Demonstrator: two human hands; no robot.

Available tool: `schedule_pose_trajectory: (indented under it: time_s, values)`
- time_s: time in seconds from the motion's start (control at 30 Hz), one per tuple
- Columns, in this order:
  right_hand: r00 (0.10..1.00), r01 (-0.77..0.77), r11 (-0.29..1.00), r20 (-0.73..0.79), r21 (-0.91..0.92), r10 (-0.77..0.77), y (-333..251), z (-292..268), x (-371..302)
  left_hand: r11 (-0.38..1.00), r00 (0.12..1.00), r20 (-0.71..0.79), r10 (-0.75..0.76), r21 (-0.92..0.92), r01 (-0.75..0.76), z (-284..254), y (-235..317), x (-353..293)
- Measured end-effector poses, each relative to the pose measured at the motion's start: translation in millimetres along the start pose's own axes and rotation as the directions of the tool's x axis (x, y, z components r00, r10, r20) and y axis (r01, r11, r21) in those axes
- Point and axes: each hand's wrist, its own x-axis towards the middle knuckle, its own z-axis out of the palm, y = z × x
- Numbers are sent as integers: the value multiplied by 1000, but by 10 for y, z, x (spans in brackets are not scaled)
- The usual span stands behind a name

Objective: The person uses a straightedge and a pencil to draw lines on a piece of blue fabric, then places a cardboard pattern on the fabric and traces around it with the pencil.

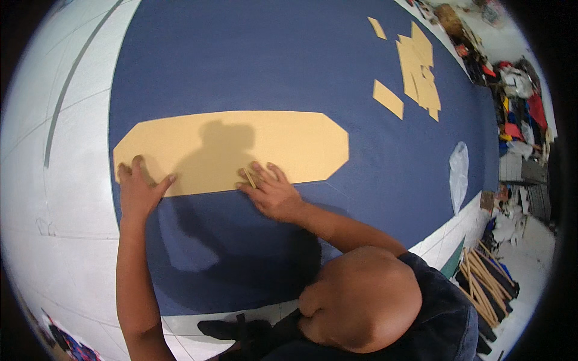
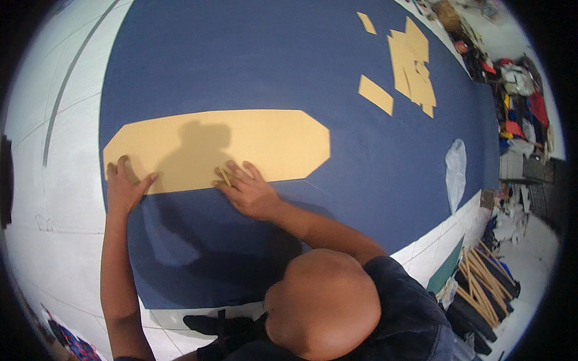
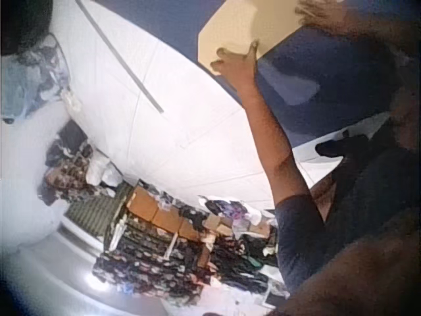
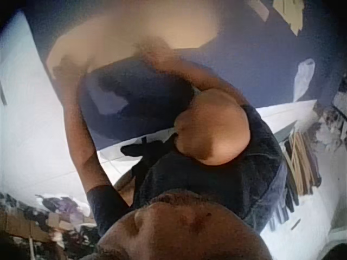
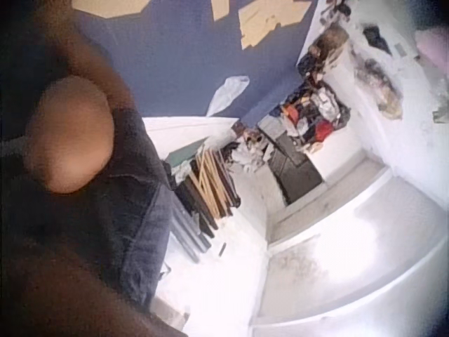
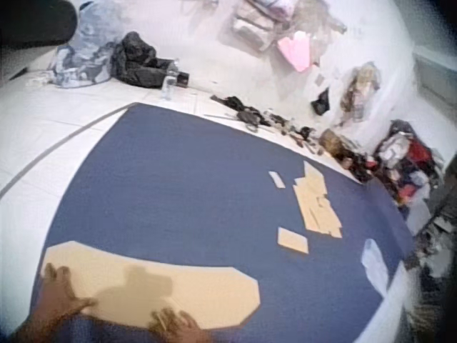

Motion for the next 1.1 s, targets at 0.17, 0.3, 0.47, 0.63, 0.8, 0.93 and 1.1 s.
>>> schedule_pose_trajectory:
  time_s: [0.17, 0.3, 0.47, 0.63, 0.8, 0.93, 1.1]
  values:
    - [953, -234, 969, 178, -84, 246, 131, -164, -160, 998, 998, 61, -2, -56, 5, 1, -11, 37]
    - [875, -472, 879, -158, -71, 458, 645, -603, -854, 998, 995, 102, -6, -66, 13, -27, 20, 61]
    - [883, -470, 865, -93, -177, 461, 1005, -568, -1424, 999, 998, 55, 2, -46, 0, 46, -31, 43]
    - [883, -469, 867, -77, -167, 463, 1006, -503, -1443, 995, 993, 112, -28, -92, 39, -53, 46, 15]
    - [884, -464, 878, -118, -116, 452, 1014, -496, -1477, 995, 988, 145, -53, -71, 64, -89, 84, 19]
    - [887, -455, 885, -140, -102, 440, 1035, -484, -1476, 999, 993, 115, -36, -35, 40, -52, 63, 19]
    - [883, -465, 879, -130, -106, 452, 1024, -492, -1486, 998, 993, 115, -27, -54, 33, -32, 56, 5]
